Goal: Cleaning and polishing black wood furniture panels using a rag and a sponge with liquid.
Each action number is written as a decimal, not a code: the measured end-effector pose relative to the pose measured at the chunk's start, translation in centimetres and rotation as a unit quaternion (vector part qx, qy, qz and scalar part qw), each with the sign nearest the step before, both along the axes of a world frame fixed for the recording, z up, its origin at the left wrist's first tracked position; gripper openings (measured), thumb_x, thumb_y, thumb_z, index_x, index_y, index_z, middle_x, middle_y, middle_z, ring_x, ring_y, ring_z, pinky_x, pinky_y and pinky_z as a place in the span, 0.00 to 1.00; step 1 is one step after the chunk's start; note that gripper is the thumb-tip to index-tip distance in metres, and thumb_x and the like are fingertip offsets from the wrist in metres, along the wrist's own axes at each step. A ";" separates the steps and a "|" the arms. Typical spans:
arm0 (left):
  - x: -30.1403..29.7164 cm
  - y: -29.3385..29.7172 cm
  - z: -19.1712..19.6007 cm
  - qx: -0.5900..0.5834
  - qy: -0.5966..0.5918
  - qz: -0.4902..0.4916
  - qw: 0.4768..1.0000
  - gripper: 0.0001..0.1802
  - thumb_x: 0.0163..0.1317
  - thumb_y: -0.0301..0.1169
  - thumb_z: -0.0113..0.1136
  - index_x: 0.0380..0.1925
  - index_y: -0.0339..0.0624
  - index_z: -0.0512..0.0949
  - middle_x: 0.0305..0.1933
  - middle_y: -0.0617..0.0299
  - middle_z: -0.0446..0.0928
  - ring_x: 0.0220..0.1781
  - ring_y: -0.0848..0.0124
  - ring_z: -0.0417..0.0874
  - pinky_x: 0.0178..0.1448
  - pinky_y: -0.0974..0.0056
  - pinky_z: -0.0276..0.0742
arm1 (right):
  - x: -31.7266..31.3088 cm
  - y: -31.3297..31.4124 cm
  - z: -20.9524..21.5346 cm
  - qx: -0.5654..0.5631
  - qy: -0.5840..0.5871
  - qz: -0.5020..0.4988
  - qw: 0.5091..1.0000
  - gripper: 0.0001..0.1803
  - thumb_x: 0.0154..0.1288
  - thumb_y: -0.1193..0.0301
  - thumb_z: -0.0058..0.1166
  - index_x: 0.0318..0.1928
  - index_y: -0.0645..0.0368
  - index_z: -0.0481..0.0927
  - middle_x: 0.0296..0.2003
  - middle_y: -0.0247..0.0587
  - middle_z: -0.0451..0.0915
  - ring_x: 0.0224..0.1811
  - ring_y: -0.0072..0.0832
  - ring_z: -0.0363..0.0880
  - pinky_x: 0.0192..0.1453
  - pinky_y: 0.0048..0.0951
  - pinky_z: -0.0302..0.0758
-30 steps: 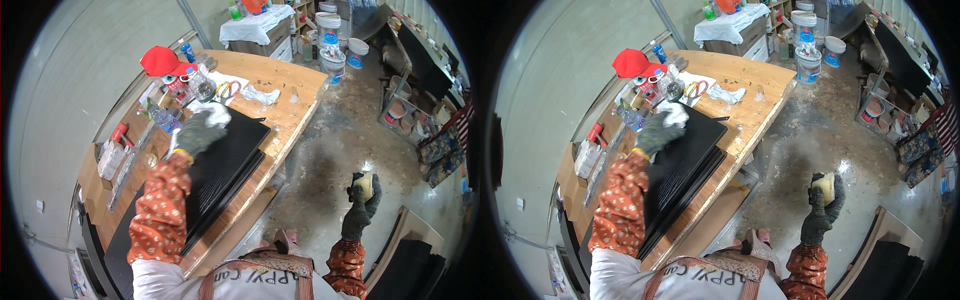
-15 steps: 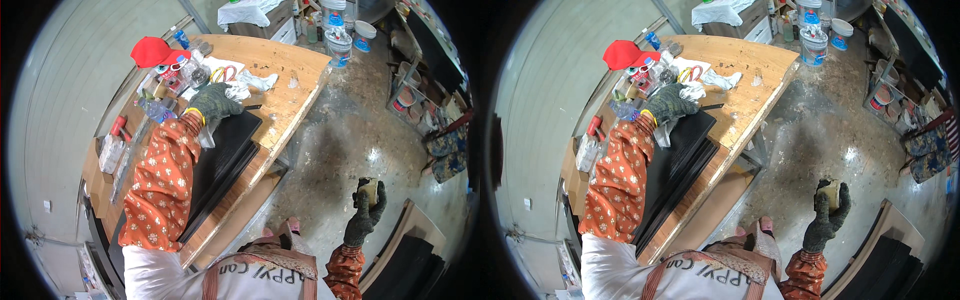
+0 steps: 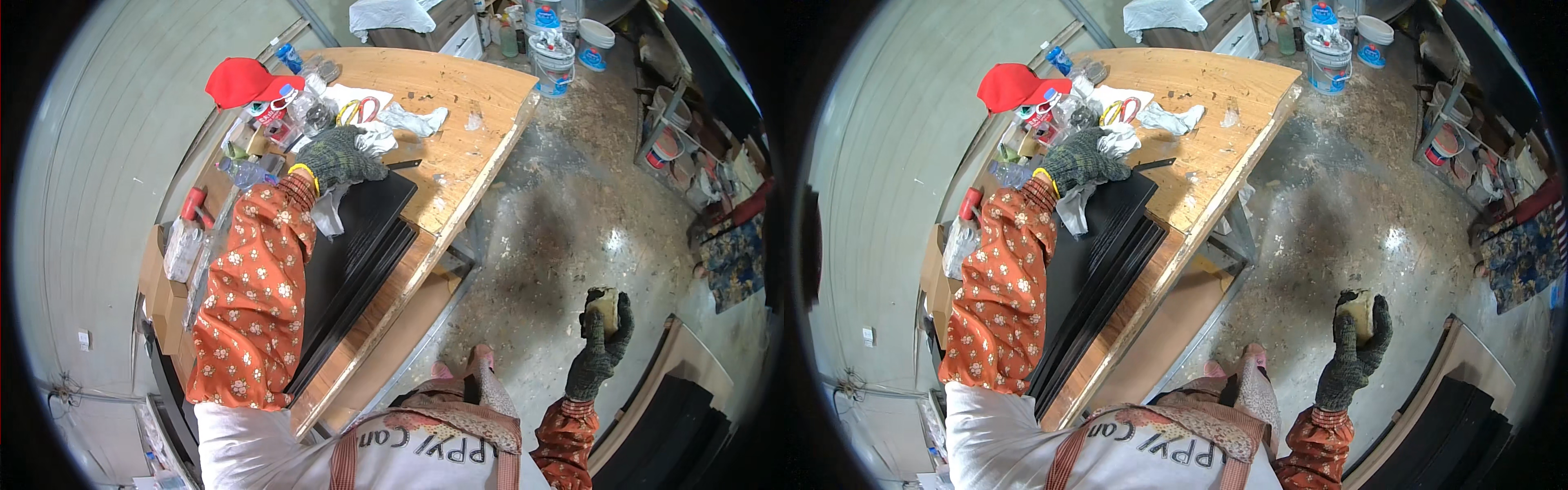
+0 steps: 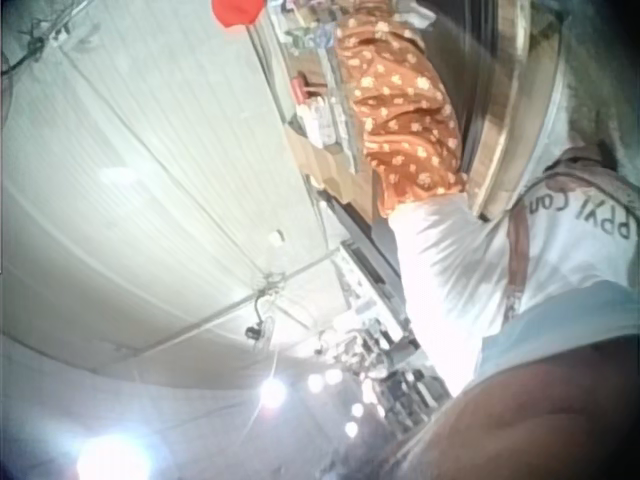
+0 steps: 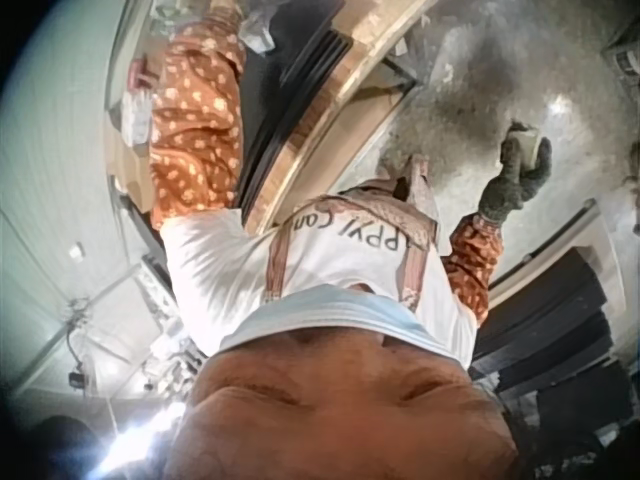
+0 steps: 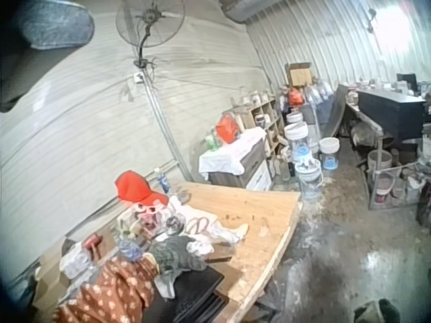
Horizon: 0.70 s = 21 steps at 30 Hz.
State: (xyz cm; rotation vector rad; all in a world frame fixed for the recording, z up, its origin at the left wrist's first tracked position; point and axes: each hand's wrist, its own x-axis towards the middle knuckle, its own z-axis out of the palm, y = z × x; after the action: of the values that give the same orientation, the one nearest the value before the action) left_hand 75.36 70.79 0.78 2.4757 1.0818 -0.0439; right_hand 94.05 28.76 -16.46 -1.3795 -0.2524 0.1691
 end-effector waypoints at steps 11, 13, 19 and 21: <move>-1.7 -1.0 -1.4 0.141 -0.036 0.002 0.989 0.31 0.52 0.42 0.70 0.54 0.38 0.77 0.50 0.49 0.81 0.53 0.59 0.81 0.59 0.58 0.74 | 0.0 -0.2 0.3 0.023 0.018 0.023 0.999 0.30 0.66 0.75 0.60 0.66 0.58 0.67 0.56 0.43 0.74 0.52 0.31 0.77 0.50 0.30 0.82; -2.4 -1.7 0.1 0.153 -0.012 0.040 0.987 0.30 0.53 0.42 0.69 0.54 0.39 0.77 0.48 0.48 0.81 0.52 0.60 0.81 0.59 0.58 0.74 | -0.1 0.5 0.3 0.028 0.009 0.029 0.999 0.30 0.66 0.75 0.60 0.66 0.59 0.67 0.57 0.43 0.74 0.53 0.31 0.77 0.50 0.30 0.81; -1.7 -5.6 -1.3 0.181 -0.056 -0.043 0.981 0.25 0.53 0.38 0.67 0.52 0.46 0.78 0.48 0.51 0.82 0.50 0.54 0.82 0.59 0.56 0.74 | -1.3 3.3 1.3 0.044 0.041 0.120 0.991 0.29 0.66 0.75 0.59 0.67 0.59 0.67 0.60 0.43 0.72 0.56 0.31 0.76 0.56 0.31 0.78; -1.5 -7.2 -2.7 0.257 -0.104 -0.197 0.940 0.24 0.54 0.35 0.66 0.53 0.48 0.78 0.54 0.54 0.80 0.54 0.53 0.80 0.62 0.55 0.73 | -1.7 4.6 1.8 0.051 0.021 0.127 0.990 0.30 0.65 0.75 0.60 0.67 0.58 0.67 0.60 0.43 0.72 0.56 0.31 0.75 0.58 0.31 0.77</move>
State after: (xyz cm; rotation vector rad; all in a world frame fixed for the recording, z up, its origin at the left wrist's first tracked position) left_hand 73.82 63.55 -1.90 3.0411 0.5370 0.4226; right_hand 92.31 33.39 -14.61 -1.2375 -0.3963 0.3900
